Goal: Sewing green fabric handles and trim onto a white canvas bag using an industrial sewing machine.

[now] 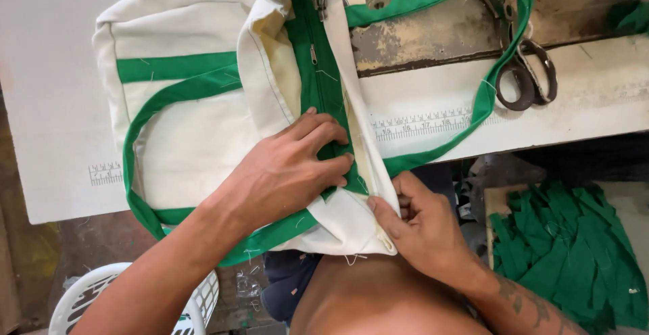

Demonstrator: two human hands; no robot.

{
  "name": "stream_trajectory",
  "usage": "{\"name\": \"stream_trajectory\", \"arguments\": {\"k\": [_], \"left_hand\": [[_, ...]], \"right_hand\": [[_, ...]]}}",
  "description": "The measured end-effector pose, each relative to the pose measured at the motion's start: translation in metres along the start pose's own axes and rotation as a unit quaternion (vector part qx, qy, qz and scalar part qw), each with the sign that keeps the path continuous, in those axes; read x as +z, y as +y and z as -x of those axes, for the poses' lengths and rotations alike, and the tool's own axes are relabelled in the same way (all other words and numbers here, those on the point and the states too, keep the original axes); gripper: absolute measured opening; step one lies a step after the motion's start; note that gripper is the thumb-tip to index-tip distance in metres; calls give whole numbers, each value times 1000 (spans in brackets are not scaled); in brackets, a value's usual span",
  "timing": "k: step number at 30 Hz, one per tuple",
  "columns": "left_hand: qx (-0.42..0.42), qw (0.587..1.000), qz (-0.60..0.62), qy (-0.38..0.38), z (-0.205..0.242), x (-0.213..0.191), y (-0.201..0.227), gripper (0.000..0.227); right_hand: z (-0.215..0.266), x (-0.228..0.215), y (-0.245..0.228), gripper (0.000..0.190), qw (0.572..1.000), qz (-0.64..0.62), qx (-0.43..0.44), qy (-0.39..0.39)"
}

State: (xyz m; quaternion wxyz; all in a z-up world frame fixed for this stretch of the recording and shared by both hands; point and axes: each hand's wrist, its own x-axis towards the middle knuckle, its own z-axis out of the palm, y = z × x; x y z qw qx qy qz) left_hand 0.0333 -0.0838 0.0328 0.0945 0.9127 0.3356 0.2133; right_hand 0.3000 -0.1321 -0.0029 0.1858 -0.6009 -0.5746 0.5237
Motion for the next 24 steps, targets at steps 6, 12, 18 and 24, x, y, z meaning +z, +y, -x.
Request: {"name": "stream_trajectory", "arguments": {"k": [6,12,18,24], "left_hand": [[9,1000,-6,-14,3,0,2,32],[18,998,-39,-35,10,1,-1,37],[11,999,44,-12,-4,-17,19,27],[46,999,-5,12,-23,-23,15,15]], "right_hand": [[2,-8,-7,23,995,-40,81,33],[9,-2,-6,31,998,-20,3,58],[4,13,11,34,992,-120,34,33],[31,24,-5,23,938,191,-265,119]]}}
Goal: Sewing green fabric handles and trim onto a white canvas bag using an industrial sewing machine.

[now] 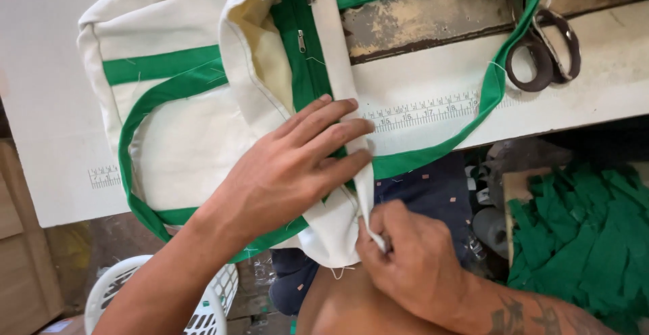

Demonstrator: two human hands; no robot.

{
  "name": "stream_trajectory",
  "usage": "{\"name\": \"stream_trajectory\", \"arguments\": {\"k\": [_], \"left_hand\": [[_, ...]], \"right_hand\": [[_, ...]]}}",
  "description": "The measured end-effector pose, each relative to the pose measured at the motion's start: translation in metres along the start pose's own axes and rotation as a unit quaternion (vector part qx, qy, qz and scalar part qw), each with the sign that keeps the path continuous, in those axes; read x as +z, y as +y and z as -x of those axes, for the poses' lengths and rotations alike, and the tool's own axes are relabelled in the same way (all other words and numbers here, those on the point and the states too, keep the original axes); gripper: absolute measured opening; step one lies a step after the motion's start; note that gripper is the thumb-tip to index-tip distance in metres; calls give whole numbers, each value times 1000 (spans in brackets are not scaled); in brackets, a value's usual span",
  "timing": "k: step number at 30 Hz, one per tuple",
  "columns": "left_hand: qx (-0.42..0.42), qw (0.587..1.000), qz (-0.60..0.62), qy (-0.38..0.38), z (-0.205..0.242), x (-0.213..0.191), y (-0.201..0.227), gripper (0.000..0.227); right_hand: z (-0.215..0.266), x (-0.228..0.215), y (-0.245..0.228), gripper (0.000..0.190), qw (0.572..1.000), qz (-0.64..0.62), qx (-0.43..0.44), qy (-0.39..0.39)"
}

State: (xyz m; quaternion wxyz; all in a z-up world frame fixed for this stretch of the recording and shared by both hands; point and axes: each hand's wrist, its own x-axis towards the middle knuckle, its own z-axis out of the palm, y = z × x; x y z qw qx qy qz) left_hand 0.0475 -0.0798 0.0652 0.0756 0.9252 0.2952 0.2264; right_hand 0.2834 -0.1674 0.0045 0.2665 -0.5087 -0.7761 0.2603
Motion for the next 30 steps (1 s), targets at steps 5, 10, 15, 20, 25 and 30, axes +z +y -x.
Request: {"name": "stream_trajectory", "arguments": {"k": [5,10,15,20,25,30], "left_hand": [[21,999,9,32,1,9,-7,19],[-86,994,55,33,4,16,-3,37],[-137,988,76,-18,23,26,-11,51],[-145,987,61,-32,32,23,-10,51],[-162,986,26,24,70,12,-16,63],[-147,988,-10,-48,103,1,-37,71]], "right_hand": [[7,12,15,21,997,-21,-69,-4],[0,-10,15,60,958,-137,244,-60],[-4,-21,30,23,948,-144,264,-101],[-4,-30,20,38,935,-186,275,-124],[-10,-23,27,31,914,-240,298,-133],[-3,2,15,29,848,-378,334,-161]]}}
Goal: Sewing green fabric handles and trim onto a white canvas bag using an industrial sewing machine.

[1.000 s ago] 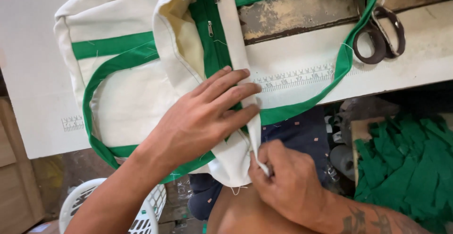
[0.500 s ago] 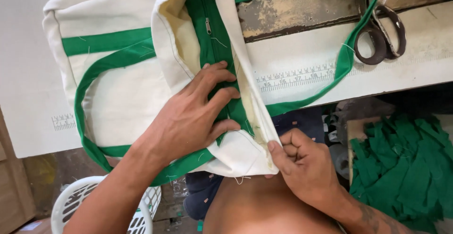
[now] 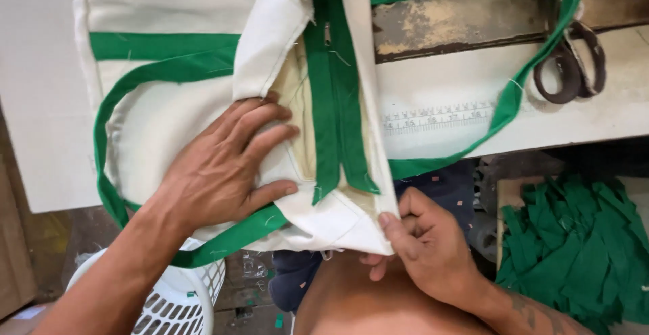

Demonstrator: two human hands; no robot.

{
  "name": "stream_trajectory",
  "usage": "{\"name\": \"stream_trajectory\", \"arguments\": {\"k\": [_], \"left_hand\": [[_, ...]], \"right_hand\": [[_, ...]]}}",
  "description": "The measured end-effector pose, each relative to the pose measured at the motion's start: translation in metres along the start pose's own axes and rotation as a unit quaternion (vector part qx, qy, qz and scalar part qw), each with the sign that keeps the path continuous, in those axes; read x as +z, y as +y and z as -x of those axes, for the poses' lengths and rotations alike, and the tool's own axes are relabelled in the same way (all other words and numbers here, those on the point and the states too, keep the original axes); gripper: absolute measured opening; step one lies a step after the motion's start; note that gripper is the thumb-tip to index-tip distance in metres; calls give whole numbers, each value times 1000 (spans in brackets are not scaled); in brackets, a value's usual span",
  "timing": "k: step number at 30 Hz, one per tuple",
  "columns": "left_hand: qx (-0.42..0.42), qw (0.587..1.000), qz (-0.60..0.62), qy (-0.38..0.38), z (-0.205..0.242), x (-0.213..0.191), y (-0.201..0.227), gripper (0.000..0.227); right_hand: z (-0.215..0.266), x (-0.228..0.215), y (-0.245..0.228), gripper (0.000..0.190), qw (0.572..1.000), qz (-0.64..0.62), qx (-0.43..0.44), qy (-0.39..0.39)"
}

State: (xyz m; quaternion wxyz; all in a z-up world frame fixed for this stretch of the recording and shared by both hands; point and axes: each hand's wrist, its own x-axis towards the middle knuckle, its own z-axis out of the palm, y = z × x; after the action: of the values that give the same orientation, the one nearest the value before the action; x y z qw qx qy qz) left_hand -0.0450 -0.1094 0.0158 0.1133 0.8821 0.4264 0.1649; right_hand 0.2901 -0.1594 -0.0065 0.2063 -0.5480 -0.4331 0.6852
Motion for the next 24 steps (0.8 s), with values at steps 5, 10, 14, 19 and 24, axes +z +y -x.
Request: {"name": "stream_trajectory", "arguments": {"k": [5,10,14,19,24], "left_hand": [[-8,999,5,-36,-15,-26,6,56],[67,992,-31,102,-56,-26,23,9],[94,986,34,135,-68,11,21,26],[126,988,-4,84,-66,16,8,24],[97,988,30,118,-78,4,21,19]], "right_hand": [[4,-6,2,29,990,111,17,88],[7,-8,4,31,930,332,-125,96],[14,-14,11,24,844,466,-222,146],[-4,-1,5,14,551,759,-341,72],[-8,1,6,5,583,743,-325,33]]}}
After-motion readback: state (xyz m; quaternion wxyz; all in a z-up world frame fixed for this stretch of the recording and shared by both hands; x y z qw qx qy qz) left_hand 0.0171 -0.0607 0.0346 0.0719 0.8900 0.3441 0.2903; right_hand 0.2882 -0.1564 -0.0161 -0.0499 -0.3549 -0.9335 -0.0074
